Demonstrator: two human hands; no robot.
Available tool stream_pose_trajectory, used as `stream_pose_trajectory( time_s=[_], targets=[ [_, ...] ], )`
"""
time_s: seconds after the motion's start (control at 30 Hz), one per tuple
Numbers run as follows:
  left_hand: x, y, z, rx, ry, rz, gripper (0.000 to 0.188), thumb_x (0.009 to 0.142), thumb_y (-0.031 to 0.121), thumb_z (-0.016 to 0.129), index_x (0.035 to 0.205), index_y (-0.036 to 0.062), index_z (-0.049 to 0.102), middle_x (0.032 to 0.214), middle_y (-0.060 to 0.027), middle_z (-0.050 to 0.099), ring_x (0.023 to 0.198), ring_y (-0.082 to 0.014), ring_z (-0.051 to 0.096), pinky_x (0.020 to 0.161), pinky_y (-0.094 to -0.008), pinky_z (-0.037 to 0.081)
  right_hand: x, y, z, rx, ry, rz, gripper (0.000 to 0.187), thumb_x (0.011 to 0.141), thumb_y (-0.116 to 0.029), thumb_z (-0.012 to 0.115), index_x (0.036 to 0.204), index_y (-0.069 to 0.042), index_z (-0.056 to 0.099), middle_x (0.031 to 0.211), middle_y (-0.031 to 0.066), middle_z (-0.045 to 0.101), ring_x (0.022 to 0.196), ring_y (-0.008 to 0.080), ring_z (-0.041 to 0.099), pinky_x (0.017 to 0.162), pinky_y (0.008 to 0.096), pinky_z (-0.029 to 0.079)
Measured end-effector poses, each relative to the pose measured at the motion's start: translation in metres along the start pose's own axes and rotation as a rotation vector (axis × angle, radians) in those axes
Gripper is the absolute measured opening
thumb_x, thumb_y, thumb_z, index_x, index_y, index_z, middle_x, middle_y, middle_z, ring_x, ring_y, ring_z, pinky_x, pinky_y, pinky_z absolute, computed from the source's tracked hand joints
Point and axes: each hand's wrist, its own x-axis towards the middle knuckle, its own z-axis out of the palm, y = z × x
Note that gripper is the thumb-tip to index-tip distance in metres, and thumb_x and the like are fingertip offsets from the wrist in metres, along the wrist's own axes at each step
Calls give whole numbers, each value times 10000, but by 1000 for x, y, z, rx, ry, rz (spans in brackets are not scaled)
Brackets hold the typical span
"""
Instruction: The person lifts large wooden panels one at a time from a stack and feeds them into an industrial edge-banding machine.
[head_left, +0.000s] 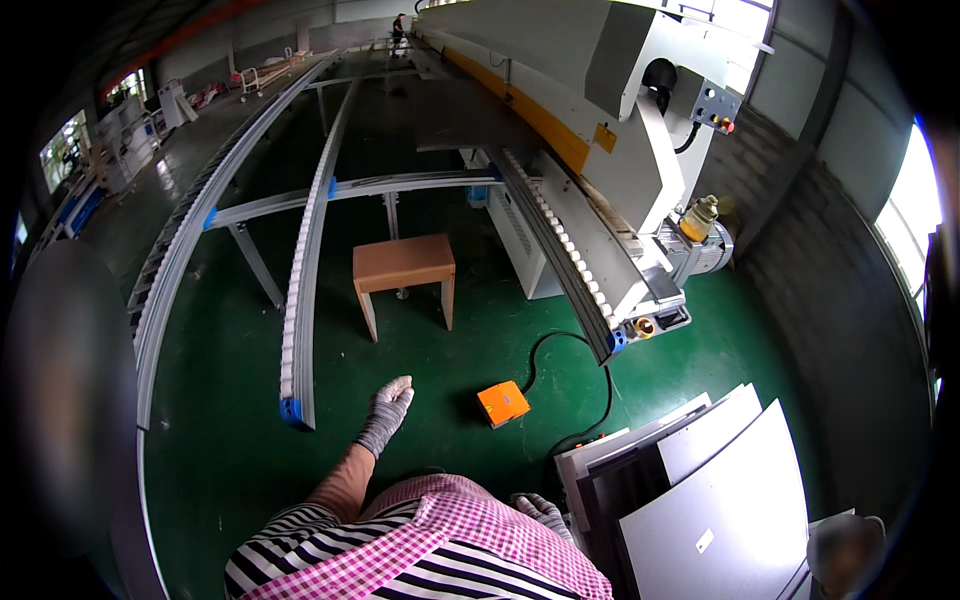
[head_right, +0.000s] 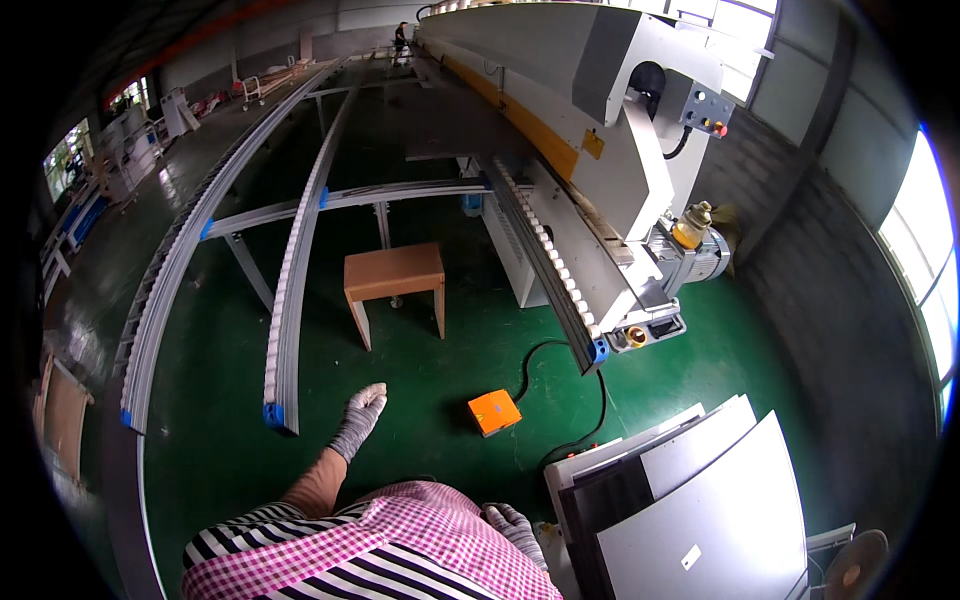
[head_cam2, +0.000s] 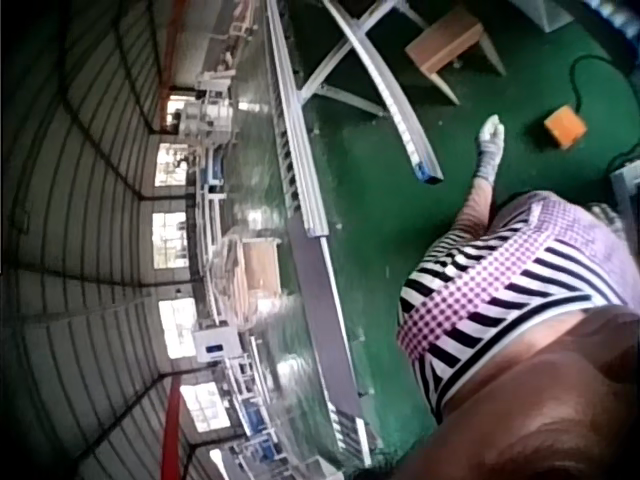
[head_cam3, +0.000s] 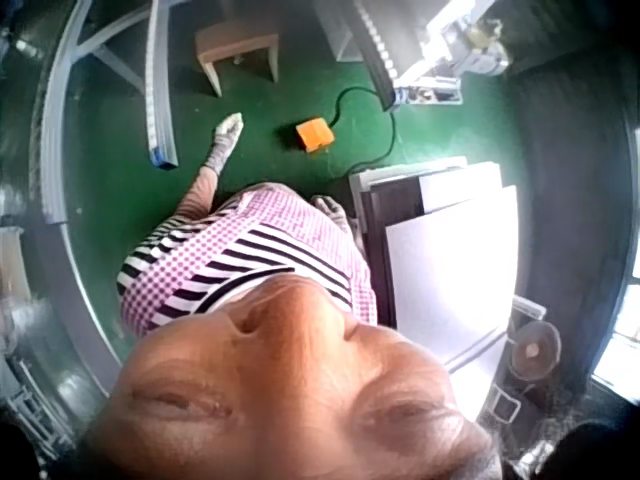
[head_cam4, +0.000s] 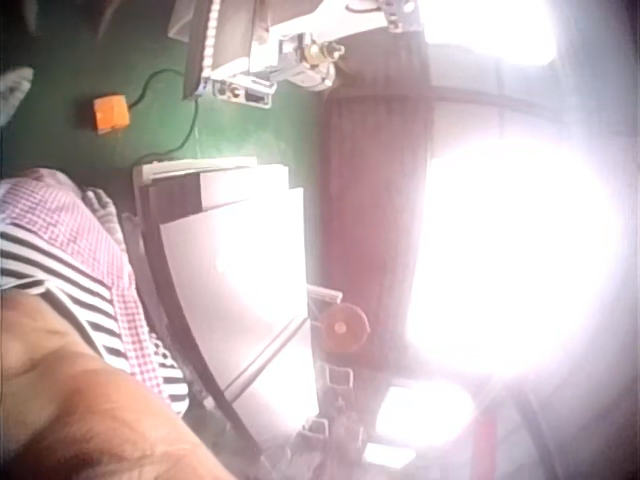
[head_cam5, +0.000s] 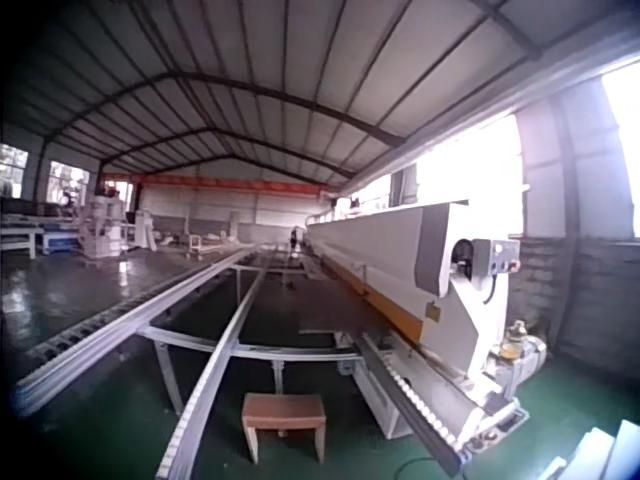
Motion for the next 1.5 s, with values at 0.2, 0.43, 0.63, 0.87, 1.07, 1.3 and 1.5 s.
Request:
stream_pose_trajectory(
  time_s=[0.2, 0.43, 0.63, 0.87, 1.07, 1.3, 1.5],
  targets=[
    [70, 10, -22, -69, 34, 129, 300, 855, 19, 571, 1153, -5, 545, 1124, -93, 594, 1029, -154, 562, 945, -278, 416, 27, -25, 68, -120, 93, -20, 290, 893, -180, 567, 1119, 0, 550, 1046, 68, 615, 949, 135, 567, 827, 238, 447],
    [145, 29, -47, -1, -33, 165, 316, 877, 63, 555, 1186, 6, 530, 1157, -89, 572, 1055, -160, 538, 948, -284, 405, 75, -38, 114, -498, -19, -34, 452, 894, -288, 562, 1212, 25, 492, 1146, 118, 579, 1076, 199, 517, 922, 276, 396],
    [198, 58, -35, 117, -314, 220, 377, 890, 228, 543, 1185, -5, 510, 1100, -76, 555, 983, -137, 517, 870, -267, 423, 93, -7, 112, -565, 81, -108, 568, 896, -397, 514, 1268, 25, 437, 1265, 171, 495, 1176, 284, 462, 1004, 331, 350],
    [278, 53, -64, 533, -102, 148, 495, 924, 311, 467, 1317, 18, 399, 1305, -114, 457, 1165, -226, 445, 985, -325, 343, 82, 6, 112, -517, 127, -142, 400, 899, -349, 505, 1122, -23, 571, 1046, 139, 611, 996, 273, 558, 883, 389, 424],
    [334, 73, -19, 720, -127, 267, 540, 910, 357, 501, 1270, -34, 412, 1286, -219, 454, 1129, -308, 487, 958, -369, 391, 65, 39, 109, -226, 298, -164, 346, 881, -316, 538, 1039, -15, 602, 925, 109, 626, 870, 220, 577, 789, 370, 450],
    [367, 78, 12, 882, -23, 324, 596, 904, 410, 474, 1307, -15, 367, 1314, -234, 408, 1160, -334, 450, 965, -387, 377, 43, 21, 100, -252, 313, -195, 358, 874, -293, 537, 1094, -15, 582, 969, 101, 624, 909, 204, 570, 816, 352, 445],
    [389, 67, 18, 918, -15, 318, 624, 898, 414, 484, 1344, 7, 329, 1358, -205, 364, 1206, -301, 407, 994, -373, 349, 42, 31, 97, -125, 321, -282, 342, 879, -296, 531, 1032, 2, 601, 910, 109, 620, 867, 222, 572, 784, 372, 444]
  ],
)
